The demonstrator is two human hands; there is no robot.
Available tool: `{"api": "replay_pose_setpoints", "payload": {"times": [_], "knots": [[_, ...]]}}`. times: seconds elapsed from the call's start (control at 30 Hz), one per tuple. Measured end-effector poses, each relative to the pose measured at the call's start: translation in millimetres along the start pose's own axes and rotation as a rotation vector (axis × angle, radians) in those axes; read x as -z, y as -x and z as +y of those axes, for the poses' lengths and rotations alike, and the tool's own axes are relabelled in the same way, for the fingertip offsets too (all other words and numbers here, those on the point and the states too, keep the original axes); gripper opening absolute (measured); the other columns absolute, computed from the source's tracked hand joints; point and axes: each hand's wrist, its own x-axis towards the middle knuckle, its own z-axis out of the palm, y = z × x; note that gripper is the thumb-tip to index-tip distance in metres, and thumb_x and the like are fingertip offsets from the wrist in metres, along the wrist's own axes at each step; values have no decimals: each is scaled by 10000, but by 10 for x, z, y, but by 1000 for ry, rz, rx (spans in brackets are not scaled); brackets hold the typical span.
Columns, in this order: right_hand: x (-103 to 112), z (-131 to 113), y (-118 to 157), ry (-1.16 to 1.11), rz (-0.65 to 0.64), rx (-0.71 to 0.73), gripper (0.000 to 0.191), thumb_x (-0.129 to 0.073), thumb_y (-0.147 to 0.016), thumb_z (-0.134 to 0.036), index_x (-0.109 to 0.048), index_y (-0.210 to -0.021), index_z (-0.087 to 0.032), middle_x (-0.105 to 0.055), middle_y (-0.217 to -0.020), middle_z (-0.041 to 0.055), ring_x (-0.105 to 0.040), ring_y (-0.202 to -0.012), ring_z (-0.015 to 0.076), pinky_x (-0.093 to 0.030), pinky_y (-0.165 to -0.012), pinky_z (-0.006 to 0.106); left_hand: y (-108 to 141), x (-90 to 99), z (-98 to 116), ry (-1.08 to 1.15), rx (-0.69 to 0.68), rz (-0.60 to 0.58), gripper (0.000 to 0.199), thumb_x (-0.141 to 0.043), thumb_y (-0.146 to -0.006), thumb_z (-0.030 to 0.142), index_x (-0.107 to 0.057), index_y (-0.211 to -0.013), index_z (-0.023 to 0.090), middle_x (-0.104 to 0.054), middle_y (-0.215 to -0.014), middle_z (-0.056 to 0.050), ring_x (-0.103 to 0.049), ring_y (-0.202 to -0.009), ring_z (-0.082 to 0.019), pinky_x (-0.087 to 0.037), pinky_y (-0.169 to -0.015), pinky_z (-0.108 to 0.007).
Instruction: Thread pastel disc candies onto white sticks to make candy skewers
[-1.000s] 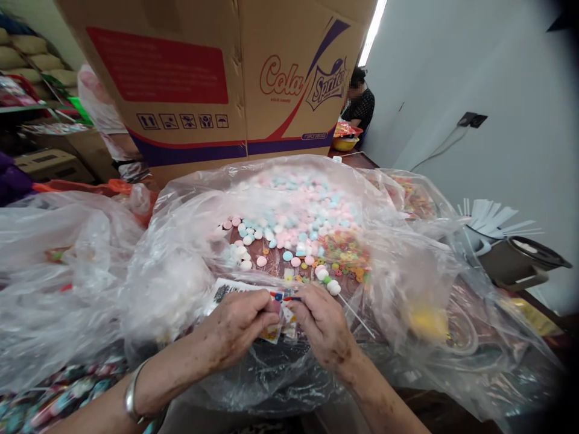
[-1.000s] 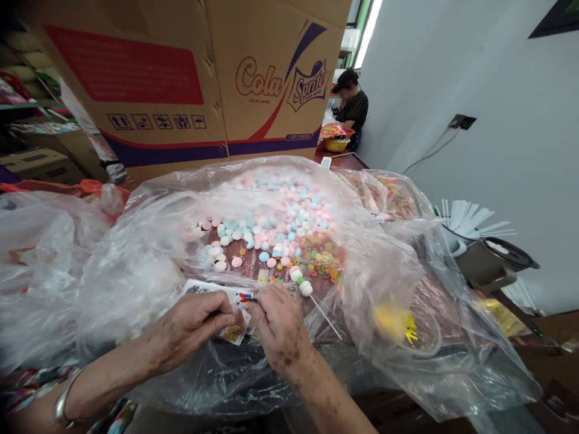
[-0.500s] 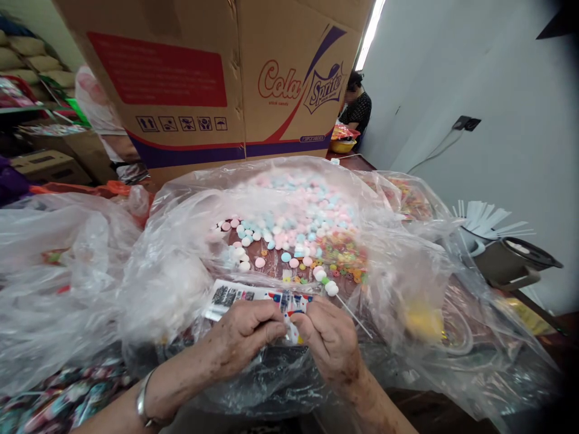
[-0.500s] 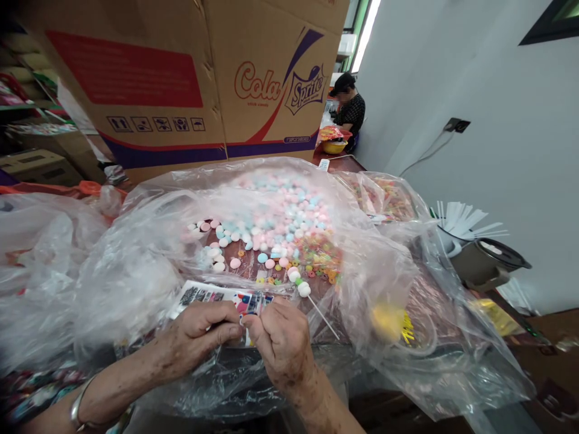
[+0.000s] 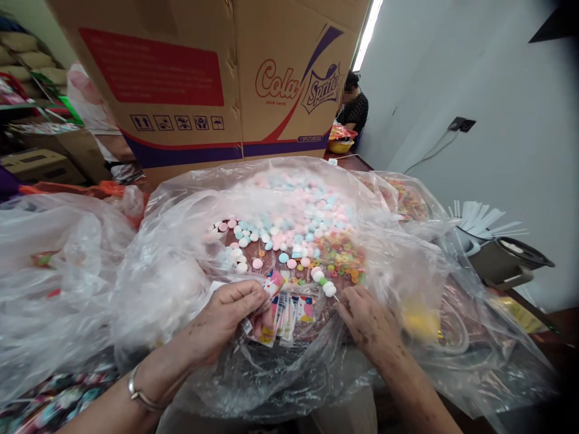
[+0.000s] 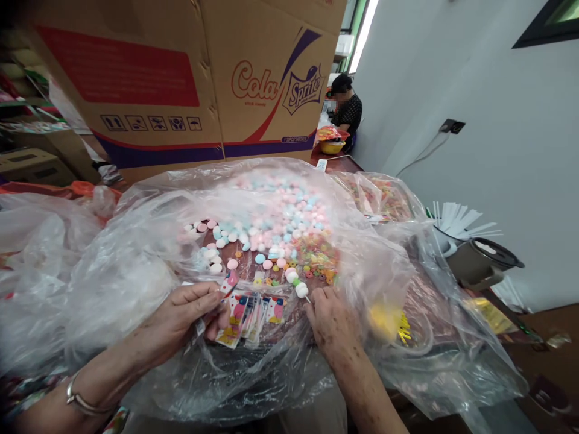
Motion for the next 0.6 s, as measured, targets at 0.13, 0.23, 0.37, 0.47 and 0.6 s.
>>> {"api": "replay_pose_setpoints", "payload": {"times": [0.13, 0.23, 0.37, 0.47, 0.6], "knots": [[-88, 39, 33, 9, -63, -89, 225, -498, -866, -242, -456, -645, -250, -572, -665, 45, -511, -577, 196, -288, -505, 315, 1, -145, -89, 106, 81, 20, 380, -651, -864, 478, -620, -679, 147, -679, -679, -31, -540, -524, -96, -385, -539, -210], [-51, -21, 0, -22, -125, -152, 246, -493, -858, -231, -443, -618, -238, -577, -645, 31, -527, -569, 180, -322, -527, 298, 21, -275, -171, 82, 137, 6, 387, -645, -849, 506, -639, -710, 145, -671, -692, -32, -551, -553, -110, -384, -543, -215], [48, -268, -13, -124, -206, -221, 255, -470, -888, -278, -504, -640, -225, -591, -601, 1, -551, -566, 163, -362, -537, 266, 12, -445, -248, 25, 148, 8, 366, -602, -864, 492, -623, -722, 156, -625, -675, -10, -526, -609, -129, -365, -578, -227], [31, -543, 48, -365, -294, -312, 236, -458, -900, -328, -595, -747, -212, -669, -686, 6, -602, -623, 164, -421, -568, 250, -6, -556, -305, -4, 85, 40, 378, -592, -882, 456, -562, -644, 165, -516, -647, 33, -429, -621, -110, -308, -583, -220], [-125, -859, 169, -677, -292, -367, 195, -495, -879, -345, -611, -822, -199, -694, -788, 24, -636, -732, 181, -472, -663, 266, 28, -640, -430, 122, 59, 128, 352, -645, -859, 443, -592, -658, 159, -484, -651, 41, -395, -648, -110, -319, -610, -212]]}}
